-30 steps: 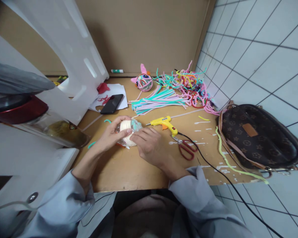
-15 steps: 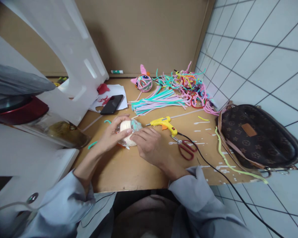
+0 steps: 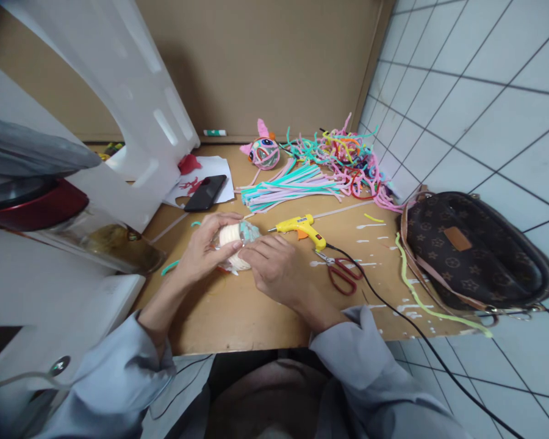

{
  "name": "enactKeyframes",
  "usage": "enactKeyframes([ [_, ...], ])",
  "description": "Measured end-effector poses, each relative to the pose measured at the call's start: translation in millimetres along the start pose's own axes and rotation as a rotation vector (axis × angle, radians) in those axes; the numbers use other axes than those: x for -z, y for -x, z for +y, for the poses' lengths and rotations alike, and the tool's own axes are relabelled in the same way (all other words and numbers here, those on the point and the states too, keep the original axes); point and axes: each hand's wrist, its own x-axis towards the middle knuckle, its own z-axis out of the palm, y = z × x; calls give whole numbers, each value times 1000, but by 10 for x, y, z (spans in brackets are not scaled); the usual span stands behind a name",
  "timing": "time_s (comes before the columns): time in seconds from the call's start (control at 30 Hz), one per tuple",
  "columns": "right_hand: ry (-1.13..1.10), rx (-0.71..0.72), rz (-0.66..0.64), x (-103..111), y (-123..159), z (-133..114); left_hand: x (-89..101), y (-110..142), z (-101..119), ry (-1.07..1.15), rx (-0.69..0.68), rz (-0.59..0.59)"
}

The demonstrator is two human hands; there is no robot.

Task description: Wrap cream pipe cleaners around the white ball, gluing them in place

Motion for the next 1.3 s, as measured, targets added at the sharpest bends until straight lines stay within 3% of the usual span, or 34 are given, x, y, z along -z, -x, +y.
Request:
enactKeyframes([
  [0.3,1,-10,-17,-3,10,9,-14,0,10,54,59,-4],
  [1.0,7,-1,-9,-2,3,10,-1,-13,-70,64,-46,-42],
  [1.3,-27,-31,-34,-17,28,37,41,23,-85,39,-110,-140],
])
